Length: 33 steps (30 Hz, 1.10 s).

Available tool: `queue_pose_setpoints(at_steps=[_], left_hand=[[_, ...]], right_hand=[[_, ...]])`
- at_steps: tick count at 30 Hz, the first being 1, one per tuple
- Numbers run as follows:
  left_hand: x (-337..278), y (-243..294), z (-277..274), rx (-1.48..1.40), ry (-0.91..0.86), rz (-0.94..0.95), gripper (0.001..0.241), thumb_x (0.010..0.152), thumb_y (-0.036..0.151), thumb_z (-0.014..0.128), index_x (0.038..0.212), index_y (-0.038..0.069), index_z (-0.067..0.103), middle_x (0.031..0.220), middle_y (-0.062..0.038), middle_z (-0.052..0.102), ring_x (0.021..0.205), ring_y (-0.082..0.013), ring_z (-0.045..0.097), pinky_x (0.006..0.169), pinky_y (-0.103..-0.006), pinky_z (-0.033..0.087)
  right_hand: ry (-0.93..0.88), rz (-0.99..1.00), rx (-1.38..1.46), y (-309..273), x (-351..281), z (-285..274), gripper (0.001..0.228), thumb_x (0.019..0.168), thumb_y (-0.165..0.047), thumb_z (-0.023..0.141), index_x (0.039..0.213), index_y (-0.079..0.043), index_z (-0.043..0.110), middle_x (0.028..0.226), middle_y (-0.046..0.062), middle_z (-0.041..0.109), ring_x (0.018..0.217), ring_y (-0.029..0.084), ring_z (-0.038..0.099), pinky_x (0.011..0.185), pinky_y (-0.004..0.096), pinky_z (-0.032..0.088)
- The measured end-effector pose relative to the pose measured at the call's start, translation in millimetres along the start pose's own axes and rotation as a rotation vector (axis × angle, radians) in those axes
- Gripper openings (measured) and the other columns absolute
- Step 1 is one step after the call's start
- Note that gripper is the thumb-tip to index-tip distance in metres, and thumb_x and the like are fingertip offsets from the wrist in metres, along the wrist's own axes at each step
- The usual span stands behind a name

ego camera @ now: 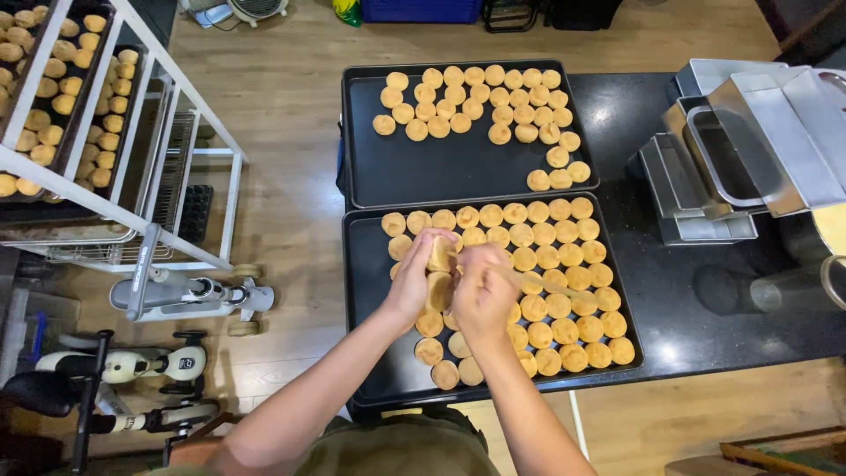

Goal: Filling small puff pastries using a wooden stick on baking trays.

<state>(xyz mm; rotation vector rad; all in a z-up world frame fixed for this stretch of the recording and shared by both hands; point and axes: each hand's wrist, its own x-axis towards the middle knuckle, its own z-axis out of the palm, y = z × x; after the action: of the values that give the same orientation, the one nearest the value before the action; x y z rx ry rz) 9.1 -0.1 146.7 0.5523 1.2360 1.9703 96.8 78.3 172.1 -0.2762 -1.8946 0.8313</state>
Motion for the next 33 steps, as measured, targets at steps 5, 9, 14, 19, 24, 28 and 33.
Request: queue_pose_setpoints(at_steps=[5, 9, 14, 19, 24, 28, 33], left_hand=[[-7.7, 11.6, -2.0, -0.302, 0.064, -0.252, 0.039, 0.108, 0.044, 0.028, 0.116, 0.017, 0.054, 0.080, -0.008, 0.056, 0.061, -0.0194, 0.058, 0.046, -0.0345, 0.048], [-12.4, -0.4, -4.4, -0.321, 0.081, -0.244, 0.038, 0.109, 0.044, 0.032, 0.118, 0.017, 0.058, 0.084, -0.007, 0.057, 0.069, -0.0169, 0.058, 0.055, -0.0314, 0.048], [-14.8, -13.8, -7.7, -0.265, 0.154, -0.244, 0.038, 0.109, 0.043, 0.034, 0.117, 0.016, 0.060, 0.089, -0.006, 0.060, 0.078, -0.0146, 0.059, 0.067, -0.0303, 0.050], [-13.2, -20.6, -9.7, -0.170, 0.197, -0.205, 0.038, 0.108, 0.042, 0.035, 0.116, 0.016, 0.061, 0.091, -0.006, 0.061, 0.080, -0.0152, 0.061, 0.072, -0.0310, 0.052], [-6.8, -54.4, -31.2, 0.145, 0.297, -0.024, 0.042, 0.112, 0.042, 0.033, 0.119, 0.011, 0.061, 0.113, -0.002, 0.064, 0.100, -0.0156, 0.059, 0.091, -0.0348, 0.049], [-38.7, -64.8, -65.6, 0.526, 0.338, -0.017, 0.038, 0.110, 0.042, 0.042, 0.121, 0.008, 0.057, 0.115, -0.011, 0.066, 0.107, -0.0266, 0.061, 0.093, -0.0415, 0.049], [-88.0, -148.3, -101.5, 1.011, 0.301, -0.441, 0.049, 0.091, 0.040, 0.068, 0.122, 0.005, 0.054, 0.119, -0.028, 0.062, 0.106, -0.0407, 0.065, 0.094, -0.0456, 0.053]], right_hand=[[0.115, 0.235, 0.211, -0.1, -34.0, -13.4, 0.027, 0.106, -0.005, 0.046, 0.081, -0.001, 0.055, 0.078, 0.009, 0.059, 0.068, 0.020, 0.055, 0.064, 0.028, 0.045], [-0.164, 0.243, -0.011, -41.2, -22.2, -3.7, 0.025, 0.103, -0.005, 0.054, 0.080, 0.001, 0.062, 0.072, 0.009, 0.060, 0.064, 0.020, 0.061, 0.062, 0.032, 0.048], [-0.181, 0.177, 0.048, -34.1, -32.2, -5.5, 0.024, 0.104, -0.006, 0.054, 0.082, 0.000, 0.062, 0.071, 0.008, 0.059, 0.064, 0.019, 0.060, 0.068, 0.032, 0.052], [-0.206, 0.331, 0.195, -12.2, -45.1, -10.5, 0.025, 0.105, -0.009, 0.052, 0.085, -0.001, 0.064, 0.074, 0.004, 0.060, 0.063, 0.011, 0.057, 0.058, 0.025, 0.045], [-0.079, 0.648, 0.567, 23.7, -67.1, -9.4, 0.036, 0.113, -0.026, 0.044, 0.087, -0.006, 0.057, 0.071, -0.001, 0.054, 0.059, 0.005, 0.043, 0.053, 0.022, 0.033], [-0.010, 0.683, 0.479, 34.8, -68.8, -21.3, 0.038, 0.113, -0.028, 0.043, 0.084, -0.007, 0.055, 0.069, -0.001, 0.051, 0.057, 0.005, 0.042, 0.052, 0.022, 0.033], [0.062, 0.783, 0.470, 46.6, -77.4, -27.1, 0.037, 0.112, -0.028, 0.045, 0.084, -0.007, 0.055, 0.063, -0.002, 0.049, 0.054, 0.005, 0.040, 0.050, 0.022, 0.031]])
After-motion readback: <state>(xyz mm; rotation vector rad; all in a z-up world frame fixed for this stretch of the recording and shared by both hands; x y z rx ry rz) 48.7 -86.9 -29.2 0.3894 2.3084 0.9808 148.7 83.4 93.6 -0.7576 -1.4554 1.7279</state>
